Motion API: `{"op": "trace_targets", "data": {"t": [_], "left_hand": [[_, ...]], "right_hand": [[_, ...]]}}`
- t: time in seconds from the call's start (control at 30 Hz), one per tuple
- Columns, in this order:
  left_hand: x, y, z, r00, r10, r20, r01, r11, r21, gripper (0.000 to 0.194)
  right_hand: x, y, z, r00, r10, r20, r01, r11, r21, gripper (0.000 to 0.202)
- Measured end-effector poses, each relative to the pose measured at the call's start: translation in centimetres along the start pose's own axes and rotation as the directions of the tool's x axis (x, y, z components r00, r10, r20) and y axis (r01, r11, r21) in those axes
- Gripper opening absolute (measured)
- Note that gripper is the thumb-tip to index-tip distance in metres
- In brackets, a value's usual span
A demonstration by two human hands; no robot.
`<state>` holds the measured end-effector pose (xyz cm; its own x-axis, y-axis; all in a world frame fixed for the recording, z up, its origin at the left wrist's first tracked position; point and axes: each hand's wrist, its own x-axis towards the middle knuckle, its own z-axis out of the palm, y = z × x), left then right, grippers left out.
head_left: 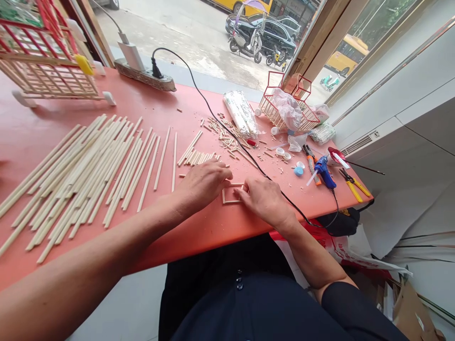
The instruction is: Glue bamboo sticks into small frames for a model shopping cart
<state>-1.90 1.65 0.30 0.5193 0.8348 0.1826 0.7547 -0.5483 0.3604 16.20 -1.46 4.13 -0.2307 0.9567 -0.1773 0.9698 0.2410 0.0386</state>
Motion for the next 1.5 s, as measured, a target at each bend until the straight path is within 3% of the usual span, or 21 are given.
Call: {"op": "trace_targets", "data": {"t": [0.2, 0.33, 0.53, 0.7, 0.83, 0.93, 1.07, 1.13, 1.27, 1.37, 1.5], "left_hand": [[-0.1, -0.2, 0.0, 1.000, 0.016, -0.009, -0.016, 1.000, -0.014, 0.024], [-0.1, -0.3, 0.0, 0.999, 0.023, -0.033, -0.025, 0.998, -0.060, 0.024], [-0.1, -0.2, 0.1, 0.999, 0.031, 0.013, -0.031, 0.999, -0.022, 0.024], [-0.1, -0.1, 0.1, 0.999, 0.023, 0.035, -0.023, 1.000, 0.001, 0.023], [-0.2, 0.2, 0.0, 1.000, 0.008, 0.019, -0.008, 1.000, 0.009, 0.023], [-0.1, 0.3, -0.1, 1.000, 0.001, 0.016, -0.001, 1.000, 0.020, 0.023], [-0.2, -0.2, -0.4, 0.997, -0.058, -0.053, 0.056, 0.998, -0.031, 0.024], [-0.3, -0.7, -0.6, 0.992, -0.097, -0.085, 0.092, 0.994, -0.056, 0.028], [-0.4, -1.3, -1.2, 0.989, -0.138, -0.045, 0.136, 0.989, -0.055, 0.029], [-0.3, -1.0, -1.9, 0.978, -0.206, -0.021, 0.203, 0.974, -0.100, 0.031], [-0.2, -0.8, -2.7, 0.943, -0.330, 0.052, 0.320, 0.850, -0.418, 0.035]], "right_hand": [[0.0, -0.8, -0.8, 0.997, -0.009, 0.080, 0.011, 1.000, -0.028, 0.032], [0.0, -0.6, -0.6, 0.997, -0.034, 0.069, 0.035, 0.999, -0.023, 0.031], [-0.2, -0.2, -0.4, 0.999, -0.053, -0.004, 0.053, 0.996, 0.075, 0.027], [1.9, 0.9, -1.0, 0.994, 0.052, -0.101, -0.042, 0.994, 0.097, 0.024], [4.1, 2.3, -0.8, 0.990, 0.062, -0.124, -0.053, 0.996, 0.074, 0.025], [4.5, 4.0, -0.5, 0.988, -0.004, -0.154, 0.030, 0.985, 0.168, 0.022], [3.3, 6.3, -0.1, 0.937, -0.288, -0.200, 0.338, 0.891, 0.303, 0.015], [2.7, 7.0, 0.1, 0.910, -0.374, -0.182, 0.413, 0.865, 0.286, 0.008], [2.1, 7.5, 0.9, 0.897, -0.416, -0.149, 0.440, 0.872, 0.214, 0.004], [2.2, 7.6, 1.4, 0.874, -0.446, -0.195, 0.479, 0.859, 0.182, 0.009], [2.3, 7.9, 0.9, 0.869, -0.393, -0.301, 0.454, 0.875, 0.169, 0.014]]}}
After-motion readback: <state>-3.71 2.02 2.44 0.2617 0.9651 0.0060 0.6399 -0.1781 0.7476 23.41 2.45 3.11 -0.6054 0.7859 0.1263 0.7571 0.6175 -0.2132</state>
